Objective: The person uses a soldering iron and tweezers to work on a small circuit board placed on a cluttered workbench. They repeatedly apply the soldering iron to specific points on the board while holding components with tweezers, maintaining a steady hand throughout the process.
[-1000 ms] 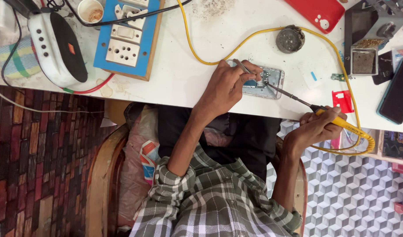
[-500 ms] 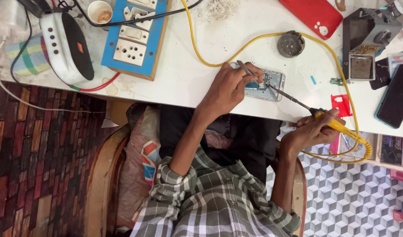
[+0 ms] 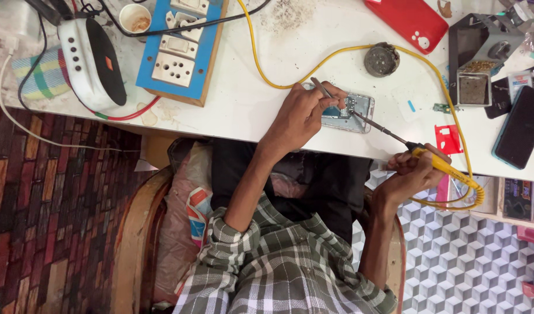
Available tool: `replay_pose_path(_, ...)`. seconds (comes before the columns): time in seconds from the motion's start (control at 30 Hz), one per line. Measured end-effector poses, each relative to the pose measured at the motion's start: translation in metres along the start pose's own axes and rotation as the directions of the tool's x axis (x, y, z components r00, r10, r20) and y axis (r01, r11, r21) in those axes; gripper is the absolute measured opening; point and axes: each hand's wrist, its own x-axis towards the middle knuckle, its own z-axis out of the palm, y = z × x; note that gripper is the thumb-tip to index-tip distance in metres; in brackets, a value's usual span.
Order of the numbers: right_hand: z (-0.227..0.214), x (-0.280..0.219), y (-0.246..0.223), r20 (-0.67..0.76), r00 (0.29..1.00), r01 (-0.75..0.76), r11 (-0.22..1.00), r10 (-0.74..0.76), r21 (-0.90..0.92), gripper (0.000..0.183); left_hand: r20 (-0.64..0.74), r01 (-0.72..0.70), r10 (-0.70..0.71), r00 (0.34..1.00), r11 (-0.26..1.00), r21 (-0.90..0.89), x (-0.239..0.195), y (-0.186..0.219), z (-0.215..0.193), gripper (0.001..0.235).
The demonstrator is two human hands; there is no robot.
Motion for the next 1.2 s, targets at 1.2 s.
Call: replay_pose_path(1.2,0.021,-0.011,0.003,-0.109,0.991,0.058,0.991,-0.072,-0.123,0.040,0.014,0.019,-0.018,1.000,0.989,-0.143,0.002,0.004,-0.003,0.030)
